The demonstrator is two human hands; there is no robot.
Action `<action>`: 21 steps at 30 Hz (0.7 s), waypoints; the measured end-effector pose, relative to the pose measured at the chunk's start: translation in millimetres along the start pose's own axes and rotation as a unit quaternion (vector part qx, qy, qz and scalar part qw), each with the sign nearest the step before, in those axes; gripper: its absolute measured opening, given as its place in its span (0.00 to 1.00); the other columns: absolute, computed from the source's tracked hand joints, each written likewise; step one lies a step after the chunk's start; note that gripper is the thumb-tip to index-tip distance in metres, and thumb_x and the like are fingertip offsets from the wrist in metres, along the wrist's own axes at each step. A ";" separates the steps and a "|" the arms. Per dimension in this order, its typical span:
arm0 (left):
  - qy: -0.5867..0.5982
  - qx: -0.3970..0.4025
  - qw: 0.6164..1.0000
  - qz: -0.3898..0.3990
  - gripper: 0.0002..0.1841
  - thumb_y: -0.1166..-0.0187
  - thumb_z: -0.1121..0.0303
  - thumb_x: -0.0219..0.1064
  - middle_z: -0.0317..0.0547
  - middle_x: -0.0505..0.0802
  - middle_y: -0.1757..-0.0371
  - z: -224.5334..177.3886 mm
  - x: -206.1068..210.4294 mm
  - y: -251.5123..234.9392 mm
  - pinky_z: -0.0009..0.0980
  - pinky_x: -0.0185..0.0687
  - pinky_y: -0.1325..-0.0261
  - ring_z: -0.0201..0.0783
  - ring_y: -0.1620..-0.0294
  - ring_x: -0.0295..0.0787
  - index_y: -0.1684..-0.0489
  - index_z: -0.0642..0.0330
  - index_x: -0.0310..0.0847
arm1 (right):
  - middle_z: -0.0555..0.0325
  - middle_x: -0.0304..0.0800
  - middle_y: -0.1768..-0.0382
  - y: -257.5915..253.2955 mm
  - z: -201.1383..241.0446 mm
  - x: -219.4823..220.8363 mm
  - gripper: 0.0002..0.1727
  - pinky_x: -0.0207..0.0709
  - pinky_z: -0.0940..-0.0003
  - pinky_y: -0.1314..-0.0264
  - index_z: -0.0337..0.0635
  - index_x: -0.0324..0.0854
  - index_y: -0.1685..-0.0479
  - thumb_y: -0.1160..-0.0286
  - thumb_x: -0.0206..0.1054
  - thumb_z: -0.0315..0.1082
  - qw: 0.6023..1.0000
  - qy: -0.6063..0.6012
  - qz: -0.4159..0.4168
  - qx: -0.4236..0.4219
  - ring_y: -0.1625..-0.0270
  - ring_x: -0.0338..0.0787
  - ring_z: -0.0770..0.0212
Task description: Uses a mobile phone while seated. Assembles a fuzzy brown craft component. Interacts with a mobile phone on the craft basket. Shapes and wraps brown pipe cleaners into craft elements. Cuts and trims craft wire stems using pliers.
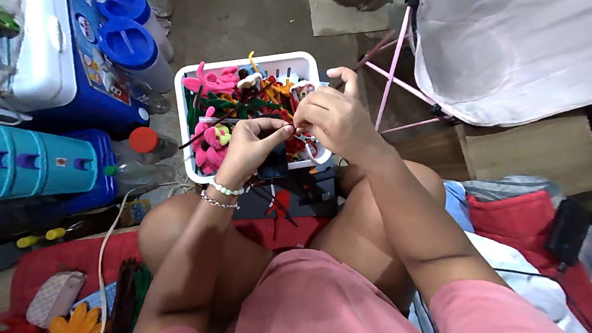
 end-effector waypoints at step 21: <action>-0.152 0.154 0.973 0.083 0.06 0.21 0.70 0.68 0.36 0.93 0.62 -3.5 -4.5 1.7 0.21 0.85 0.62 0.23 0.65 0.88 0.60 0.58 0.91 | 0.55 0.92 0.65 10.0 -22.4 -1.9 0.08 0.54 0.30 0.19 0.47 0.93 0.66 0.22 0.72 0.38 0.997 -0.024 -0.025 -0.069 0.54 0.91 0.52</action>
Point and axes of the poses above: each hand's wrist, its own y-axis away from the middle knuckle, its own x-axis out of the palm, z = x × y, the point moved 2 cm from there along -y, towards the middle knuckle
